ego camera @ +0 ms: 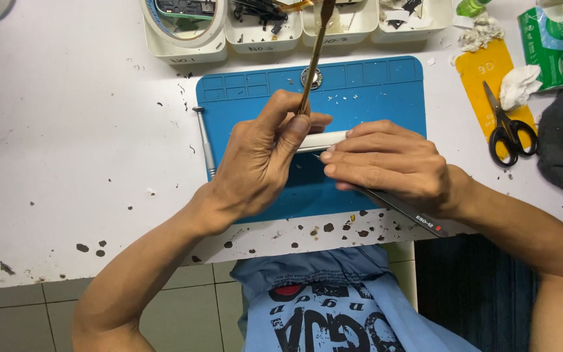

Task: Disassembling and cleaning a white electronic device using a spudger, brush, and other repair tools on an anti-static mat.

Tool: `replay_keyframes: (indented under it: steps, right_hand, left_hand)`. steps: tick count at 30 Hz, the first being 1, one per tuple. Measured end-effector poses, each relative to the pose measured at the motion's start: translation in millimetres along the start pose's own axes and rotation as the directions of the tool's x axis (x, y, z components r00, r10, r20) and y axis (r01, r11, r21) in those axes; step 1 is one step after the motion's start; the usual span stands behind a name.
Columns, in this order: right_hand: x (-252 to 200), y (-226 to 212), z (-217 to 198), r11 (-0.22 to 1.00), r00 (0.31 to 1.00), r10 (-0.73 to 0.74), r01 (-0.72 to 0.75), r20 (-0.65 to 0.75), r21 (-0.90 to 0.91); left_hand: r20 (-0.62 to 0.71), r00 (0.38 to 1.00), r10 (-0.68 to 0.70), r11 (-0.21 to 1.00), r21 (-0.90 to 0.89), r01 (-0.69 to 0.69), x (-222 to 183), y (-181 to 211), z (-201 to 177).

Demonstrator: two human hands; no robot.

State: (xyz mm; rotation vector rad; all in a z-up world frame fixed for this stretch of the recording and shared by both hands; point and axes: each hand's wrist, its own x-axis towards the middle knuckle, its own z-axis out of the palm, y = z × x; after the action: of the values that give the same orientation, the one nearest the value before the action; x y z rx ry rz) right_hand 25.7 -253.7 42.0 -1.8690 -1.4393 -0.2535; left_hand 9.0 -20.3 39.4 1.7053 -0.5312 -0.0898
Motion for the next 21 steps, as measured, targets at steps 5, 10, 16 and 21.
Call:
replay_keyframes:
  steps: [5, 10, 16, 21]
  right_hand:
    - [-4, 3, 5, 1.0, 1.0, -0.002, 0.002, -0.008, 0.003]
    - [-3, 3, 8, 0.999, 1.0, -0.008, 0.007, -0.03, -0.033]
    - [-4, 5, 9, 0.998, 0.999, -0.037, 0.035, -0.023, -0.06]
    - [-4, 3, 15, 0.907, 0.975, -0.218, 0.214, 0.032, -0.362]
  left_hand:
    - [-0.002, 1.0, 0.018, 0.999, -0.026, -0.018, 0, -2, 1]
    - [-0.005, 1.0, 0.03, 1.0, -0.007, -0.03, 0, -4, 1]
    - [-0.004, 1.0, 0.025, 1.0, 0.008, -0.025, 0, -3, 1]
    - [-0.005, 1.0, 0.022, 1.0, -0.016, -0.023, -1, -2, 3]
